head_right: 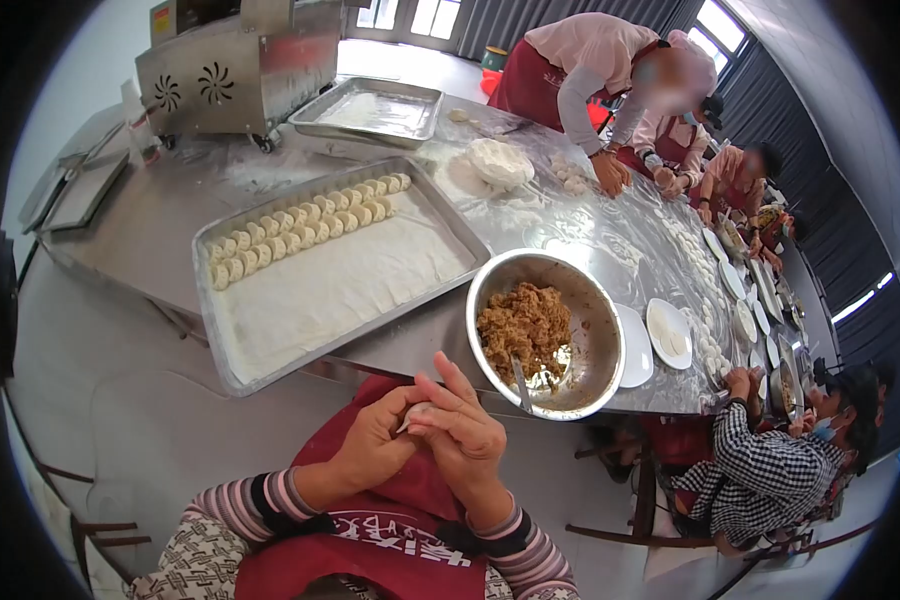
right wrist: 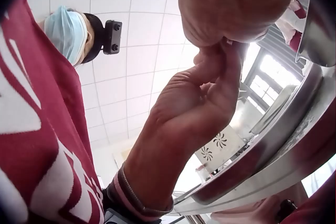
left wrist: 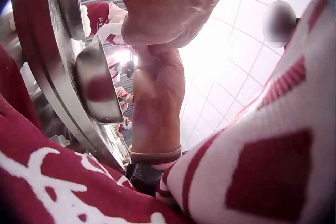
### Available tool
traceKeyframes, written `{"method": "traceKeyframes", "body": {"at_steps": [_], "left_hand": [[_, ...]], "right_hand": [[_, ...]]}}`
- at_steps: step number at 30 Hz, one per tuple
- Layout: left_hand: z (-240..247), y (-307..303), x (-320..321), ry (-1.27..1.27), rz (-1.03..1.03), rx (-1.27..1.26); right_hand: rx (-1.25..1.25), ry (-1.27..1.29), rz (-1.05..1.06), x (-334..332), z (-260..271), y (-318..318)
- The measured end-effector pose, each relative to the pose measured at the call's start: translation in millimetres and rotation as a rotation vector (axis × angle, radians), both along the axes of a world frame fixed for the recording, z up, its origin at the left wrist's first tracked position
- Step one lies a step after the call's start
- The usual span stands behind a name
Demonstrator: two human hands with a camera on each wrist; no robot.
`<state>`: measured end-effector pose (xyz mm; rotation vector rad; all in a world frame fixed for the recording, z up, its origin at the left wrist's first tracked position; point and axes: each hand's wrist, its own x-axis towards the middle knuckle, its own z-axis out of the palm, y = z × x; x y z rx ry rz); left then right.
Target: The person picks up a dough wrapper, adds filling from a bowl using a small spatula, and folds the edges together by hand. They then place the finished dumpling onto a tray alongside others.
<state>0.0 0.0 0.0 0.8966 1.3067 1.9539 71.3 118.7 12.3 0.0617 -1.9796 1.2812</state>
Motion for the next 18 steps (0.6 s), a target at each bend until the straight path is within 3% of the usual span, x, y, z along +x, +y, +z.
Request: {"method": "traceKeyframes", "body": {"at_steps": [6,8,9,18], "left_hand": [[-1,0,-3,0.006,-0.016,-0.05],[-2,3,-4,-0.002,0.033,-0.009],[-2,4,-4,0.0,0.033,-0.006],[2,2,-3,-0.047,-0.032,-0.048]], "right_hand": [[0.135,-0.035,0.057,-2,1,4],[-0.085,0.021,0.018,-3,3,-1],[-0.083,0.022,0.018,-3,4,0],[0.094,0.051,-0.023,2,-7,4]]}}
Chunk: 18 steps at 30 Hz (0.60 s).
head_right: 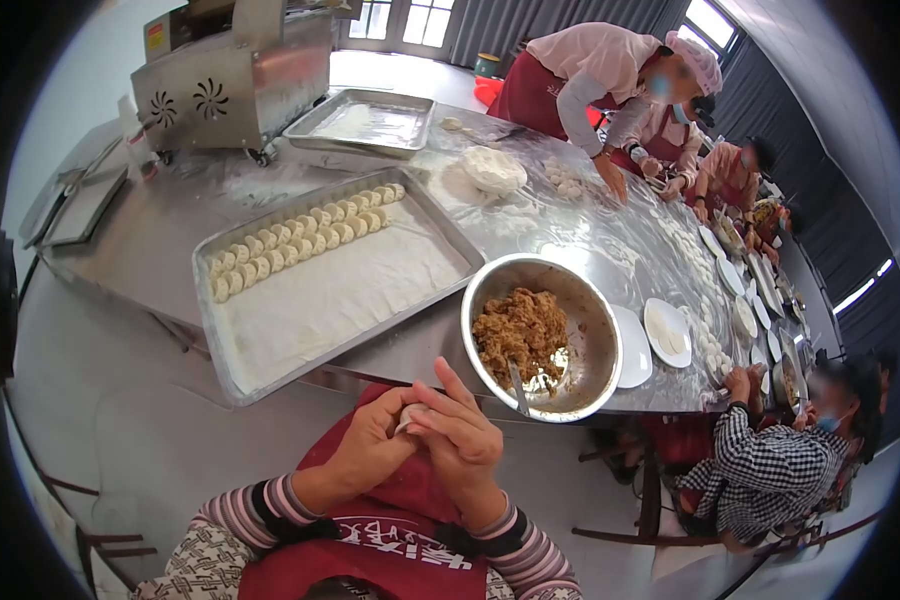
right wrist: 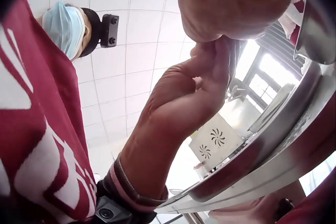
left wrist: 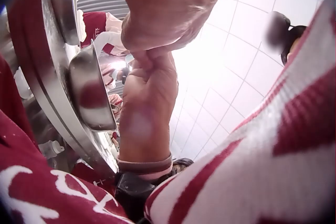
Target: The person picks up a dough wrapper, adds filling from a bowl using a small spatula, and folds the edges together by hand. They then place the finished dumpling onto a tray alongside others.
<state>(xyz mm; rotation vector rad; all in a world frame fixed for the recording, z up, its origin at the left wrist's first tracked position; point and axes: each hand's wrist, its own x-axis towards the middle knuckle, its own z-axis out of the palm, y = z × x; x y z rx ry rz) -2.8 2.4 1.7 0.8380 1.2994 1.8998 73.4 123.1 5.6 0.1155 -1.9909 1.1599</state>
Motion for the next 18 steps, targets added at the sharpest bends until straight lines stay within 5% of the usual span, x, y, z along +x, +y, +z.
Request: {"method": "traceKeyframes", "body": {"at_steps": [18], "left_hand": [[8,3,0,-0.237,-0.023,0.037]], "right_hand": [[0.011,0.035,-0.325,1,-5,-11]]}}
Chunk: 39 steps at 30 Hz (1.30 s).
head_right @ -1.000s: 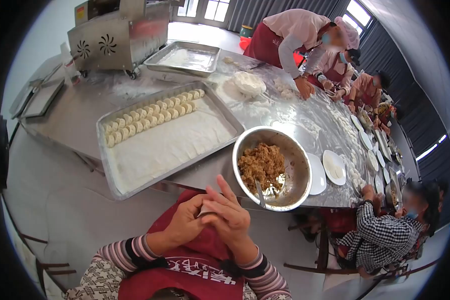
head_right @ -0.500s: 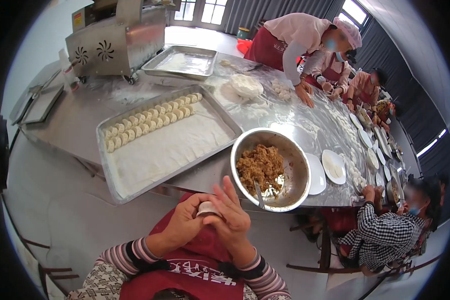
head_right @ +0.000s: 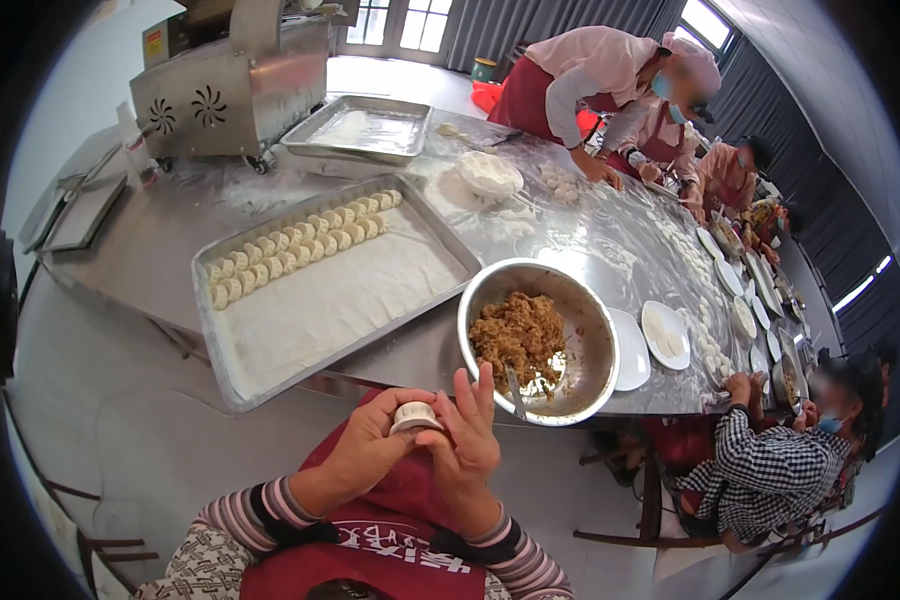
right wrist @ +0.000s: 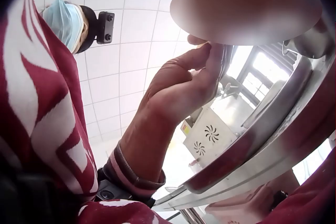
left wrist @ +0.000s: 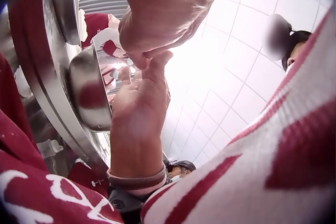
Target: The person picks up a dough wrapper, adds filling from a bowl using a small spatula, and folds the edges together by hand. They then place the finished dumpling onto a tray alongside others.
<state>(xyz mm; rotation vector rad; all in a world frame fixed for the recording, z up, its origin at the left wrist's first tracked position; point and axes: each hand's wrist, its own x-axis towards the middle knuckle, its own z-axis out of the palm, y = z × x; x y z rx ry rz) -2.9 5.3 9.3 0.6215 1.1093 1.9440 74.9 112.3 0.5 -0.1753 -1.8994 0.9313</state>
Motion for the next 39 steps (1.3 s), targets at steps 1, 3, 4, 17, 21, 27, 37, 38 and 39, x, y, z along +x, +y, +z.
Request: {"method": "traceKeyframes", "body": {"at_steps": [1,3,4,17,21,27,37,38,39], "left_hand": [[-4,0,1,0.01,-0.01,-0.015],[-4,0,1,0.021,-0.021,-0.029],[-3,0,1,0.019,-0.036,-0.049],[-5,-3,-5,-0.446,-0.284,0.216],[-9,-3,-10,-0.511,-0.267,0.195],[-15,-8,-23,-0.546,-0.419,0.277],[-22,-5,-37,-0.604,-0.5,0.265],[-26,-5,-39,-0.607,-0.56,0.304],[-23,-6,-39,-0.611,-0.558,0.305]], "right_hand": [[0.008,-0.019,0.004,2,1,-1],[0.016,-0.038,0.008,4,0,-2],[-0.015,-0.048,0.015,5,-2,-2],[-0.023,-0.089,0.063,6,-9,8],[-0.041,-0.115,0.109,4,-4,8],[-0.022,-0.15,0.294,-2,15,17],[0.089,-0.313,0.432,-12,17,25],[0.082,-0.352,0.386,-14,22,23],[0.08,-0.356,0.388,-15,26,23]]}}
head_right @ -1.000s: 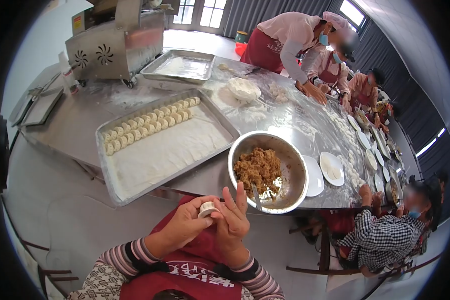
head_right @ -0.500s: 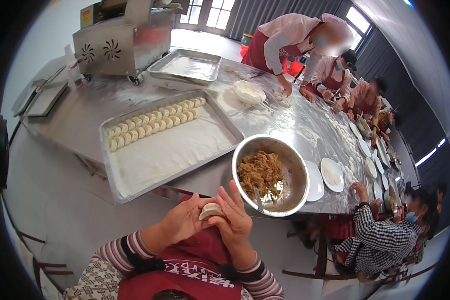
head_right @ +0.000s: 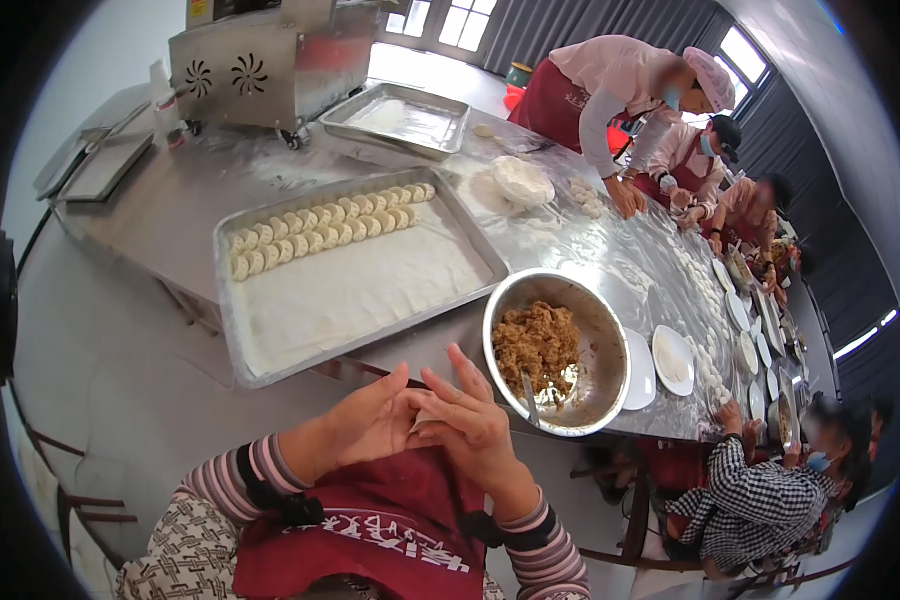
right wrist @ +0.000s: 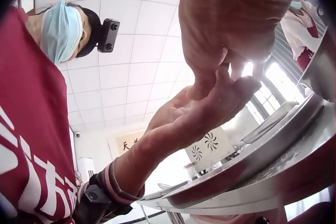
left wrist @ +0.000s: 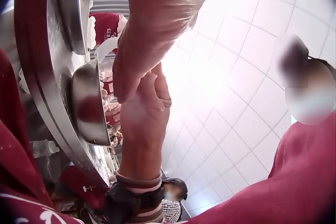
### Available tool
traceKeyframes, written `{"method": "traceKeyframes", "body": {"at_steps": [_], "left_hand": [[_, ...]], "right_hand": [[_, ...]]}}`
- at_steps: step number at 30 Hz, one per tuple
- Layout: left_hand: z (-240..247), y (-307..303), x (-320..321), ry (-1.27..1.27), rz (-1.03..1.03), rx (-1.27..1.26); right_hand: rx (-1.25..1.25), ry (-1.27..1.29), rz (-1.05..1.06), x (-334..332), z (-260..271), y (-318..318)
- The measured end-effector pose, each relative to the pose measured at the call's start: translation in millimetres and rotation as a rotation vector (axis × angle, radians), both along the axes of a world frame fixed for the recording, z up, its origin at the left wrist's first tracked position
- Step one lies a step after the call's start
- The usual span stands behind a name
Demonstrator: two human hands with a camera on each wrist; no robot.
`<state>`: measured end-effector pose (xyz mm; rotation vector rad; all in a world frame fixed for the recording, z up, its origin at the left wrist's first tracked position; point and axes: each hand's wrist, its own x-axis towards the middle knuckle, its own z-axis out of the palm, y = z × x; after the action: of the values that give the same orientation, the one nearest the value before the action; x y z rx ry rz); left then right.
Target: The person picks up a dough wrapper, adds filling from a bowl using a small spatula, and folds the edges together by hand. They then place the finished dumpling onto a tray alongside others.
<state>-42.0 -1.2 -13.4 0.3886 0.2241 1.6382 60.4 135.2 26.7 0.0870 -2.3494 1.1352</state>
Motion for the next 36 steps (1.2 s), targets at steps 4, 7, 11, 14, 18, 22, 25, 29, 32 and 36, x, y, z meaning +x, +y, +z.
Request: {"method": "traceKeyframes", "body": {"at_steps": [4,7,11,14,18,22,25,29,32,36], "left_hand": [[16,-2,1,0.023,0.015,-0.131],[22,-4,1,0.007,0.015,-0.16],[-8,-3,-10,-0.056,-0.086,0.051],[16,-10,-6,-0.014,0.005,-0.132],[21,-14,-7,-0.047,-0.023,-0.13],[18,-18,-10,-0.031,-0.006,-0.131],[17,-24,-13,-0.023,0.019,-0.138],[13,-35,-23,-0.048,0.097,-0.164],[7,-47,-37,-0.126,0.118,-0.101],[7,-60,-61,-0.189,0.201,-0.143]], "right_hand": [[0.2,-0.02,0.187,-2,2,12],[0.231,0.005,0.243,-5,-9,17],[0.152,-0.099,0.219,-7,0,7],[0.121,-0.145,0.26,-8,7,6],[0.219,-0.114,0.309,-13,13,2],[0.228,-0.126,0.335,-19,12,-5],[0.192,-0.11,0.36,-25,2,-8],[0.276,-0.133,0.394,-38,10,-19],[0.344,-0.168,0.346,-50,17,-32],[1.006,-0.033,0.246,-73,32,-52]]}}
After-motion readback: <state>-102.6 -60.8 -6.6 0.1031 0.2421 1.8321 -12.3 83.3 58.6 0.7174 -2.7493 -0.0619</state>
